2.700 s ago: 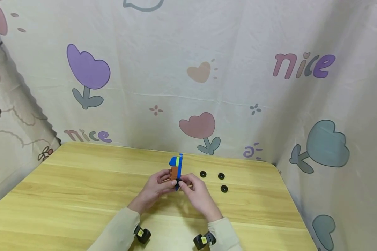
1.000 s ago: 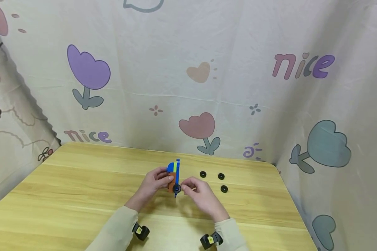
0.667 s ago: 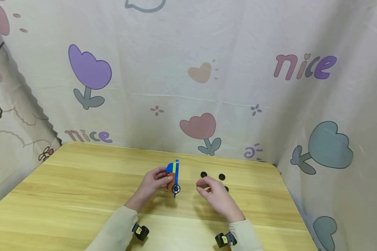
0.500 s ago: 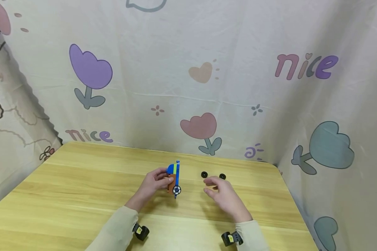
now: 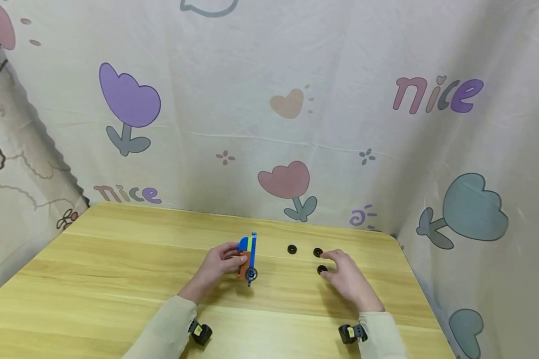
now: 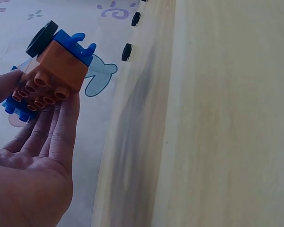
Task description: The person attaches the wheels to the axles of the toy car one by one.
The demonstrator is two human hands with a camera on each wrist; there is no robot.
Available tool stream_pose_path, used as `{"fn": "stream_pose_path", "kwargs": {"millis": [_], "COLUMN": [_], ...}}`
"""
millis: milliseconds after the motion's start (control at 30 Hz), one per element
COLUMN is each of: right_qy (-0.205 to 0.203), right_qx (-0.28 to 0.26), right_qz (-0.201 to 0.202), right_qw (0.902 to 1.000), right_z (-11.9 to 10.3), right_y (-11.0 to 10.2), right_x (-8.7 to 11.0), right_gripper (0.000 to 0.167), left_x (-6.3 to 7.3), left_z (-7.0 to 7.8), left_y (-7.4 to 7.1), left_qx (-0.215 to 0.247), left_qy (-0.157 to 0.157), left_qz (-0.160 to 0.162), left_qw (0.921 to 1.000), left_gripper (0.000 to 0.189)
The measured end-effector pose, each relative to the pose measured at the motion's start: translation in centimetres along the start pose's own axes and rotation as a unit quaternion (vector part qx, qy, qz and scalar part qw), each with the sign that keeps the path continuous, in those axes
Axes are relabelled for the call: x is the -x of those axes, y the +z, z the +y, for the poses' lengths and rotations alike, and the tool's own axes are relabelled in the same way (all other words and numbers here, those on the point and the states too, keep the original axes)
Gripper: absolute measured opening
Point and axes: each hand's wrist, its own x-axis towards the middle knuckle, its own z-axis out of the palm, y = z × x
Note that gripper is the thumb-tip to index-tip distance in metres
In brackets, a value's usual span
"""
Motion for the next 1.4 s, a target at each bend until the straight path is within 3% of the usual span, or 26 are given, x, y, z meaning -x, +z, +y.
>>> {"fn": "stream_pose_path", "kwargs": {"millis": [367,800,1400], "right_qy": [0.036,0.048,0.045], "right_qx": [-0.002,0.032,0.02], "right_qz": [-0.038,-0.056,-0.052], "right_qw": [0.9987,0.9967,0.9974], "right_z": [2.2,1.6,1.0], "right_y": [0.5,1.8,1.8], "right_x": [-0.5,-2.0,-1.6], "right_gripper": [0.049,0.026,0.022], "left_x": [-0.3,0.2,0.3], "left_z": [-0.1,-0.2,-0.4], "left_y": [0.2,-0.1,-0.1], "left_qx": [0.007,0.007,0.0], "left_qy": [-0.006,-0.002,-0.017], "left_qz": [0.003,0.003,-0.011], "left_qw": [1.0,1.0,0.9998], "left_gripper": [0.047,0.048,0.05]}}
